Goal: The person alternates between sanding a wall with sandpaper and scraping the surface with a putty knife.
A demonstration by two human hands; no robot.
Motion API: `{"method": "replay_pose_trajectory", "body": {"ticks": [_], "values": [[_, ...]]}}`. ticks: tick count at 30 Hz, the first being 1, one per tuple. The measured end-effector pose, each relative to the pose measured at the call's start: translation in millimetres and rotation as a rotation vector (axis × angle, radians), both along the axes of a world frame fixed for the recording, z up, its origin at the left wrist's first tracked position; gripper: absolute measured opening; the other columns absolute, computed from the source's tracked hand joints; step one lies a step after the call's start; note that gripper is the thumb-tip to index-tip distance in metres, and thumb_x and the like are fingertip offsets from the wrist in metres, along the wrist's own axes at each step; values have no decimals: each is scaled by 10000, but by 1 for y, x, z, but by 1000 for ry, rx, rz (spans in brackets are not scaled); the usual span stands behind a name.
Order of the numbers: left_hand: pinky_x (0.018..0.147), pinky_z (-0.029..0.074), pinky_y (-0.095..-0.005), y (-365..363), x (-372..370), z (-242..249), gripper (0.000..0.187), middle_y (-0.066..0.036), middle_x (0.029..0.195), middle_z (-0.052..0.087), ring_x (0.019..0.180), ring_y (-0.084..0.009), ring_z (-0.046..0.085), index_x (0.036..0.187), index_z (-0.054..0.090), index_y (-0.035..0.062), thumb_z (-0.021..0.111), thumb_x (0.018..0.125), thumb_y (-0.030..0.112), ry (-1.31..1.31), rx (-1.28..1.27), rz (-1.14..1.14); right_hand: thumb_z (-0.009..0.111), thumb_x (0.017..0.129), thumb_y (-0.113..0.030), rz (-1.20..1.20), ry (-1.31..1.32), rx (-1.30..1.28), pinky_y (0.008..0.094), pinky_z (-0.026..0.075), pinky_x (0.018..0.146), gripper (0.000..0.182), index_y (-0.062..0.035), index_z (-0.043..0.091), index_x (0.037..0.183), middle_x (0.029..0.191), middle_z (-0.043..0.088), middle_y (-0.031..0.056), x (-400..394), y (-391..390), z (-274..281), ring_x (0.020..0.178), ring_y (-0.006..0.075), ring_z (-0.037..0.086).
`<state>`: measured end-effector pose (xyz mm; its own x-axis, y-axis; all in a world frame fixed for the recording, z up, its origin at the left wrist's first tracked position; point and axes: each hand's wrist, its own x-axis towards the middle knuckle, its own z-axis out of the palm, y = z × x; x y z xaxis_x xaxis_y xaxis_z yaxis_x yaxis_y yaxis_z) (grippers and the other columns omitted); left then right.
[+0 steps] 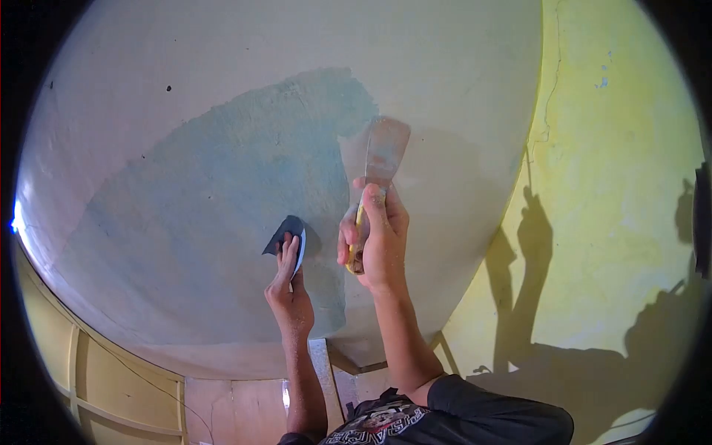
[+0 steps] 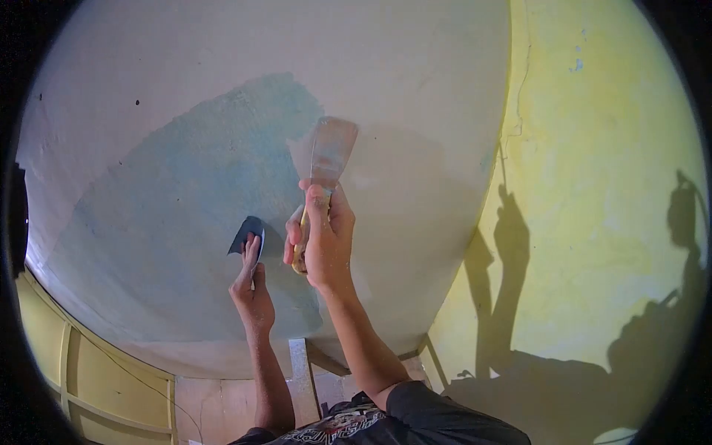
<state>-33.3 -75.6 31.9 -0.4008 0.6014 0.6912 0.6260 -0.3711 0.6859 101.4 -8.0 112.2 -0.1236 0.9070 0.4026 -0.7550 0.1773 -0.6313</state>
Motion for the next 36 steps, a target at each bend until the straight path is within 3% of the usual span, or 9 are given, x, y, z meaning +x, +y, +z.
{"method": "replay_pose_trajectory", "body": {"ticks": [5, 9, 13, 17, 22, 27, 33, 36], "values": [[1254, 303, -473, 0, -1, 0, 552, -201, 1534, 549, 1514, -337, 382, 1463, 609, 55, 486, 974, -169, -7, -65, 2, 530, 1105, -423, 35, 36, 6, 306, 373, 363, 372, -74, 541, 1234, 569, 485, 32, -4, -7, -4, 366, 159, 465], [1269, 276, -495, 4, -2, -1, 536, -190, 1520, 564, 1506, -293, 396, 1456, 607, 36, 482, 976, -167, -29, -66, 12, 531, 1103, -429, -115, 92, -78, 312, 364, 362, 384, -63, 550, 1220, 575, 486, 30, 4, 5, 16, 368, 164, 471], [1273, 267, -502, 5, 1, -6, 541, -171, 1504, 589, 1487, -272, 435, 1454, 608, 35, 479, 972, -175, -32, -65, 30, 537, 1098, -441, 115, 15, -14, 310, 367, 358, 405, -55, 559, 1219, 587, 495, 30, -1, -15, -2, 367, 169, 478], [1273, 266, -507, 4, -4, -9, 535, -168, 1498, 600, 1492, -286, 435, 1454, 609, 38, 475, 980, -171, 3, -40, -31, 536, 1098, -445, 88, 37, -37, 321, 369, 354, 419, -50, 554, 1238, 582, 499, 35, 14, -10, 17, 352, 178, 467], [1268, 282, -493, 5, -2, -6, 523, -169, 1500, 596, 1493, -291, 429, 1454, 609, 40, 484, 987, -161, -29, -50, -1, 529, 1100, -455, 111, 121, -65, 326, 372, 358, 417, -69, 533, 1259, 579, 478, 32, -8, -13, 4, 369, 189, 477], [1267, 297, -465, 4, -4, -5, 522, -166, 1493, 597, 1464, -235, 465, 1449, 615, 54, 514, 979, -151, -28, -59, -1, 523, 1099, -479, 122, 163, -121, 322, 376, 359, 434, -80, 515, 1269, 582, 472, 32, -14, -26, 10, 378, 183, 471], [1255, 319, -467, 2, -3, -6, 503, -152, 1511, 580, 1479, -277, 441, 1449, 613, 55, 532, 988, -127, 75, -52, 20, 523, 1096, -488, 94, 221, -68, 322, 381, 366, 452, -71, 506, 1269, 599, 482, 31, -16, -24, 18, 387, 184, 474], [1256, 316, -471, 3, -1, -6, 493, -145, 1529, 564, 1502, -317, 400, 1456, 610, 70, 529, 1005, -109, -25, -71, 12, 528, 1093, -487, 103, 186, -107, 325, 383, 368, 441, -79, 507, 1258, 607, 483, 30, -13, -21, 15, 393, 187, 478]]}}
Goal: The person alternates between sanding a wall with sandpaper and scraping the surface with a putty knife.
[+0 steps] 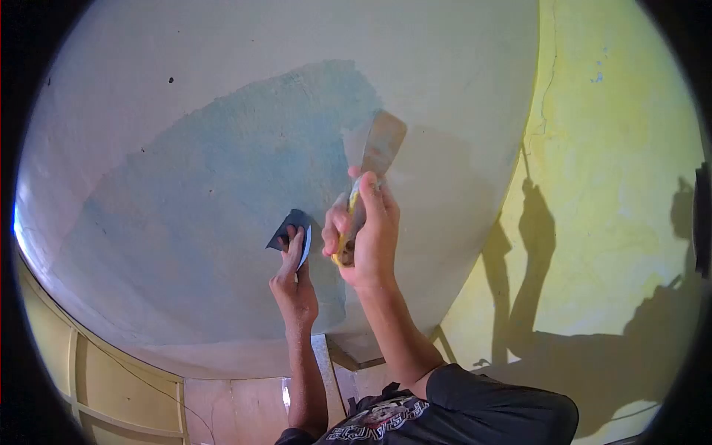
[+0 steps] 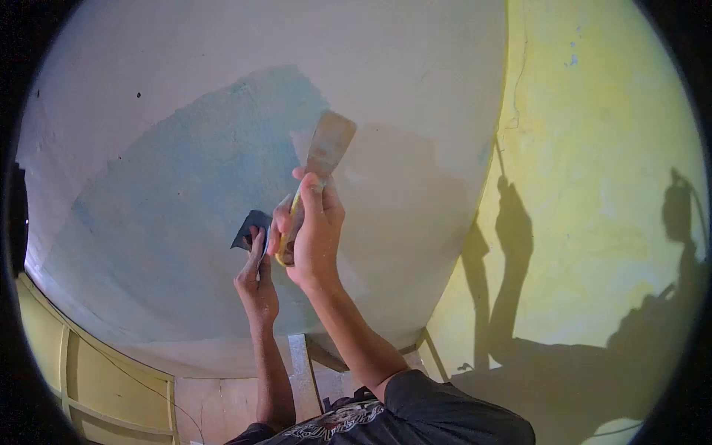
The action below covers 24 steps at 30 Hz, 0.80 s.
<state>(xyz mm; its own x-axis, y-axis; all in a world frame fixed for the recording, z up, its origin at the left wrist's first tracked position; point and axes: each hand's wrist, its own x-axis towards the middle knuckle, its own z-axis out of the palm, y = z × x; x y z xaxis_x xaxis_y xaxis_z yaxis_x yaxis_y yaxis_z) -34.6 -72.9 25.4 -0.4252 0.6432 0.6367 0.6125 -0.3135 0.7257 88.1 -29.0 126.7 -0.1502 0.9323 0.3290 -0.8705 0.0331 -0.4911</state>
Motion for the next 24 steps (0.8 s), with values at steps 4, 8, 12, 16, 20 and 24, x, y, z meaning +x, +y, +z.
{"method": "replay_pose_trajectory", "body": {"ticks": [4, 8, 12, 16, 20, 24], "values": [[1260, 307, -481, -3, 1, -1, 480, -159, 1533, 559, 1515, -333, 377, 1459, 611, 77, 522, 1019, -94, 9, -7, 7, 534, 1090, -475, -14, 64, 5, 331, 386, 367, 439, -81, 495, 1280, 604, 475, 30, 1, 1, 4, 392, 188, 476], [1263, 296, -489, 6, 1, -2, 462, -180, 1519, 570, 1513, -326, 384, 1449, 610, 34, 510, 1020, -104, 45, 13, 27, 526, 1096, -452, -21, -8, 32, 331, 387, 370, 452, -51, 483, 1299, 608, 478, 36, 5, 7, 2, 400, 186, 476], [1263, 283, -475, -1, 2, -6, 459, -181, 1517, 577, 1521, -310, 371, 1452, 609, 34, 506, 1026, -102, 11, -1, 6, 508, 1103, -451, -18, 49, 9, 326, 399, 375, 468, -30, 485, 1305, 619, 483, 38, -7, 1, 3, 404, 186, 486], [1263, 281, -466, 0, 3, -1, 476, -179, 1522, 574, 1514, -305, 386, 1459, 605, 42, 506, 1021, -113, 14, 12, 29, 499, 1110, -427, -119, 28, -13, 325, 385, 377, 383, -76, 499, 1264, 612, 477, 29, 6, 16, 5, 411, 184, 493], [1265, 282, -472, 3, 4, 2, 493, -186, 1518, 576, 1512, -301, 394, 1461, 604, 42, 502, 1011, -132, 38, 11, 38, 508, 1107, -427, -33, -52, 30, 323, 392, 368, 361, -86, 514, 1222, 589, 484, 33, 5, 9, -7, 377, 191, 483], [1265, 287, -470, 6, 0, -1, 529, -200, 1515, 573, 1514, -302, 394, 1462, 606, 50, 500, 989, -161, 35, 43, 16, 533, 1099, -430, -97, -99, 42, 316, 371, 359, 394, -62, 529, 1239, 580, 487, 29, 16, 20, 2, 371, 181, 474]]}}
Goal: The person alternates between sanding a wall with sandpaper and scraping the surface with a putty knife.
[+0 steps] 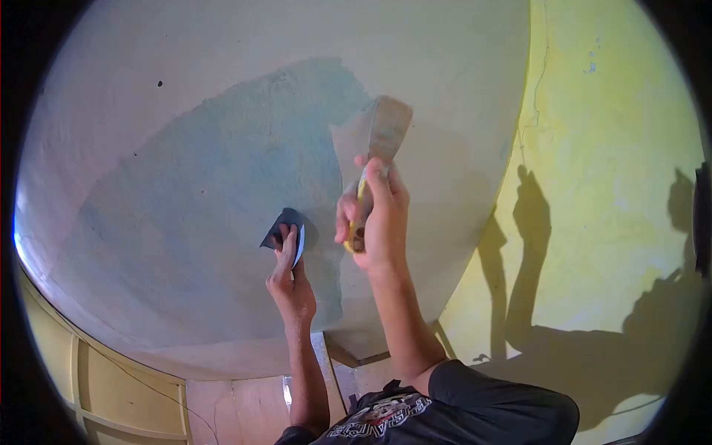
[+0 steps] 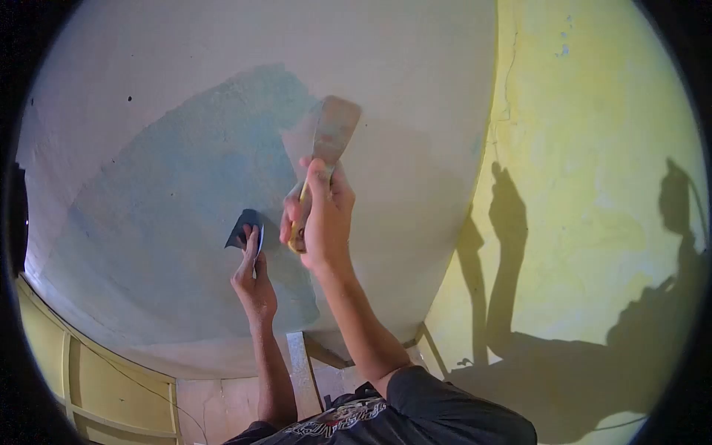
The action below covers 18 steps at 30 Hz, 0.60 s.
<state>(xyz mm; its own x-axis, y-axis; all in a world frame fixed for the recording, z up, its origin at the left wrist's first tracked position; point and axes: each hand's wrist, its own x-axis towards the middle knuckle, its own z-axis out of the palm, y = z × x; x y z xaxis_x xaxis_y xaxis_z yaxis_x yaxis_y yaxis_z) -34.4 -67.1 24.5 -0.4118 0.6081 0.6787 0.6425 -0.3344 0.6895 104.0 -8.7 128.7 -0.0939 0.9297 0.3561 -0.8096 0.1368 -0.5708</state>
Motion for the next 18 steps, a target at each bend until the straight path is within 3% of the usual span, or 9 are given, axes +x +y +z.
{"method": "replay_pose_trajectory", "body": {"ticks": [10, 11, 14, 18], "values": [[1257, 292, -532, 9, 2, -7, 555, -151, 1533, 568, 1531, -337, 363, 1467, 610, 80, 507, 974, -152, 4, -18, 56, 548, 1090, -448, 18, -292, 11, 285, 305, 349, 376, -85, 559, 1191, 562, 491, 16, 39, 1, -6, 357, 149, 464], [1269, 278, -493, 10, 2, -9, 548, -143, 1547, 565, 1533, -280, 368, 1477, 594, 64, 498, 987, -163, 0, -13, 61, 546, 1091, -451, 24, -299, 30, 283, 298, 348, 378, -86, 558, 1187, 562, 493, 17, 39, 5, -9, 359, 149, 471], [1267, 276, -507, 8, 3, -5, 543, -148, 1549, 559, 1535, -293, 360, 1478, 592, 64, 494, 992, -156, 5, -30, 80, 538, 1094, -452, 33, -350, 41, 287, 293, 344, 376, -85, 554, 1176, 558, 485, 18, 40, 7, -5, 363, 152, 481], [1250, 301, -552, 12, 2, -9, 583, -172, 1526, 561, 1512, -385, 368, 1471, 607, 81, 500, 949, -153, 56, -2, 115, 544, 1091, -439, 21, -385, 29, 288, 306, 351, 368, -81, 545, 1177, 561, 480, 16, 47, 8, -5, 359, 153, 473]]}}
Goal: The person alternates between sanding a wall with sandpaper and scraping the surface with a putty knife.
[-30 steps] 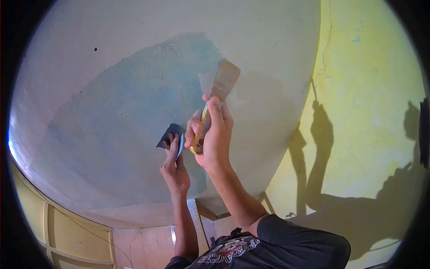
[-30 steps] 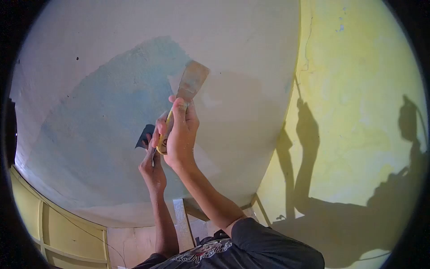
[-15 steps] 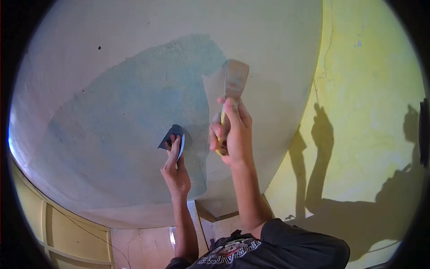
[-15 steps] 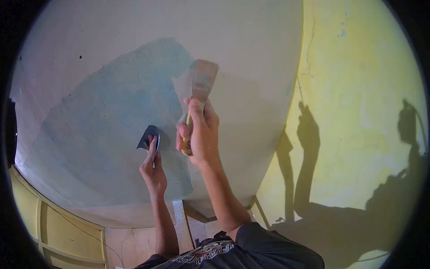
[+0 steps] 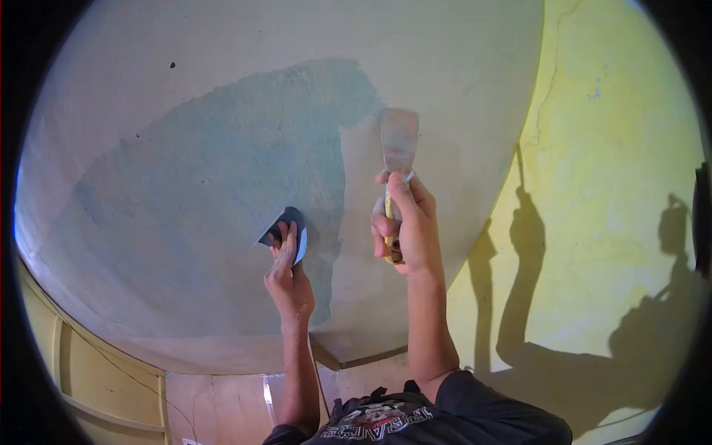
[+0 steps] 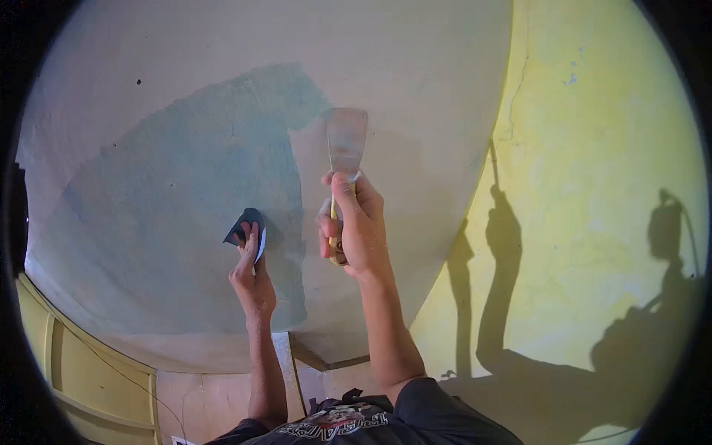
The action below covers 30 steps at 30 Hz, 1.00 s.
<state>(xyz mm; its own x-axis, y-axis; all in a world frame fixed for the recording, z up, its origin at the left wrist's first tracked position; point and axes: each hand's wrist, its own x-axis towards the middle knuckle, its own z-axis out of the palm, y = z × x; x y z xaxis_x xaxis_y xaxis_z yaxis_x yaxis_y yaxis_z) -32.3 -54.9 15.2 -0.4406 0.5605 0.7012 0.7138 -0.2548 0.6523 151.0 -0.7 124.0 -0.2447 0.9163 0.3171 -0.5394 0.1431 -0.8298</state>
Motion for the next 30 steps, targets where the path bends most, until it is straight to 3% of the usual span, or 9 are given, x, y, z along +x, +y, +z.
{"method": "replay_pose_trajectory", "body": {"ticks": [11, 15, 22, 30], "values": [[1247, 307, -555, 0, -2, 0, 563, -155, 1533, 557, 1520, -385, 353, 1472, 610, 91, 496, 970, -138, -29, -4, -24, 559, 1075, -472, 0, -18, 35, 296, 323, 357, 403, -75, 547, 1143, 554, 465, 13, -5, 5, -5, 371, 142, 455], [1243, 320, -546, -1, -5, -1, 557, -150, 1537, 553, 1518, -383, 357, 1475, 608, 98, 494, 976, -122, -5, 2, -21, 544, 1081, -444, -53, -67, 66, 291, 304, 365, 385, -62, 543, 1128, 570, 501, 29, 3, 16, 17, 367, 151, 478], [1242, 334, -535, 0, -7, 1, 541, -143, 1538, 551, 1513, -379, 366, 1475, 607, 107, 487, 992, -105, -3, 14, -24, 555, 1084, -442, 67, -81, 57, 300, 310, 354, 378, -68, 553, 1137, 571, 506, 20, 13, 14, 16, 352, 160, 478], [1246, 333, -533, -1, -8, -3, 539, -136, 1528, 566, 1511, -383, 374, 1467, 613, 96, 495, 986, -117, -11, 17, -31, 547, 1084, -454, 1, -95, 45, 295, 244, 346, 375, -82, 552, 1131, 574, 504, 20, 4, 15, 19, 354, 146, 471]]}}
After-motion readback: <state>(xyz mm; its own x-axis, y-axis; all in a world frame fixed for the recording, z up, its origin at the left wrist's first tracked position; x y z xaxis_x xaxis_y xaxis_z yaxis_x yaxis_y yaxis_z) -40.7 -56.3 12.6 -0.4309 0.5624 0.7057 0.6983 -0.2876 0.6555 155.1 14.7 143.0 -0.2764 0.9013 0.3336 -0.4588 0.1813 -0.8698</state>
